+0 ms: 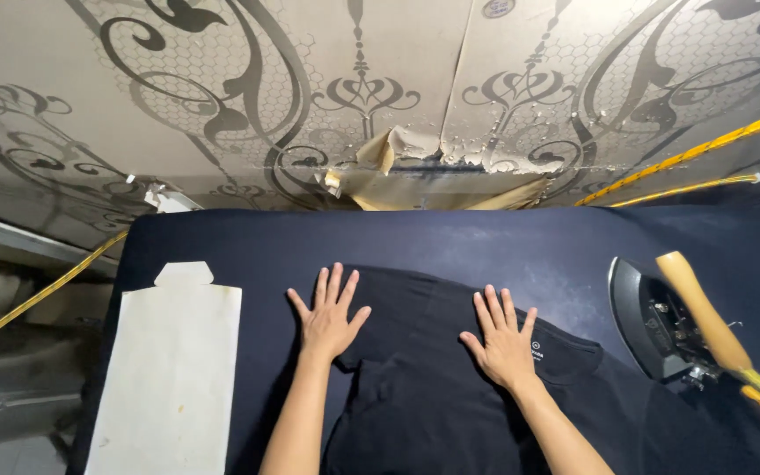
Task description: Ironing a black t-shirt and then folding it using a cardboard template at an ironing station.
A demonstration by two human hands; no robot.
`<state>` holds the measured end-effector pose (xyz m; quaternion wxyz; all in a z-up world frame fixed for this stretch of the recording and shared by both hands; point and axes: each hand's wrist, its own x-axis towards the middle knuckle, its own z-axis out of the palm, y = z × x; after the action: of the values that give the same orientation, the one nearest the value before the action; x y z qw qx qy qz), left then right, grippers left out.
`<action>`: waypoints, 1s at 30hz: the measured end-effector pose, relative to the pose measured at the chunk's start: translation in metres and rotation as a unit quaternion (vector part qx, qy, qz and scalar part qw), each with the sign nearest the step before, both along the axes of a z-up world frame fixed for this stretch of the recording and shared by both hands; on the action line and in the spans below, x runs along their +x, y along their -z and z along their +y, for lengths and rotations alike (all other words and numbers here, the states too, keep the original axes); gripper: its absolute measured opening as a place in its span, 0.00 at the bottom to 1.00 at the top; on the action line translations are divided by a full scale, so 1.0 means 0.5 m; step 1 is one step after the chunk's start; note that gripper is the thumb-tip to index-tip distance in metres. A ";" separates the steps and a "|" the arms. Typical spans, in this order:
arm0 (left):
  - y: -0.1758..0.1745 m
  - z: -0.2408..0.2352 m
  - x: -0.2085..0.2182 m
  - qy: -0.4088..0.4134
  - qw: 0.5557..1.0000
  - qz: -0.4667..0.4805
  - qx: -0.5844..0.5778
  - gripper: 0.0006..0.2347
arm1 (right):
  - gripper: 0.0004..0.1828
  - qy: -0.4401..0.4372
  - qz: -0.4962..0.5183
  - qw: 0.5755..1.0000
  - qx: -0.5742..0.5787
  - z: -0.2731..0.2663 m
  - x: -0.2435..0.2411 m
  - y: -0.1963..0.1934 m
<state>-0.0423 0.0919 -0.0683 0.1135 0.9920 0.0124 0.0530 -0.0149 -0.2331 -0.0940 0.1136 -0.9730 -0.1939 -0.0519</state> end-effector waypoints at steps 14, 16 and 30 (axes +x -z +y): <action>0.097 0.005 0.077 -0.290 0.947 0.017 -0.133 0.13 | 0.34 0.278 0.010 0.954 -0.111 -0.567 0.110 -0.164; 0.091 0.015 0.091 -0.302 0.928 0.005 -0.219 0.17 | 0.30 0.263 0.039 0.960 -0.089 -0.577 0.121 -0.167; -0.075 -0.042 -0.107 -0.416 0.891 0.126 -0.127 0.23 | 0.30 0.119 0.123 0.985 -0.013 -0.476 0.205 -0.312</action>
<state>-0.0957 0.0712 -0.0307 0.2037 0.8714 0.4452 -0.0324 0.0878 -0.4713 0.0620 0.1172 -0.9895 -0.0623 0.0571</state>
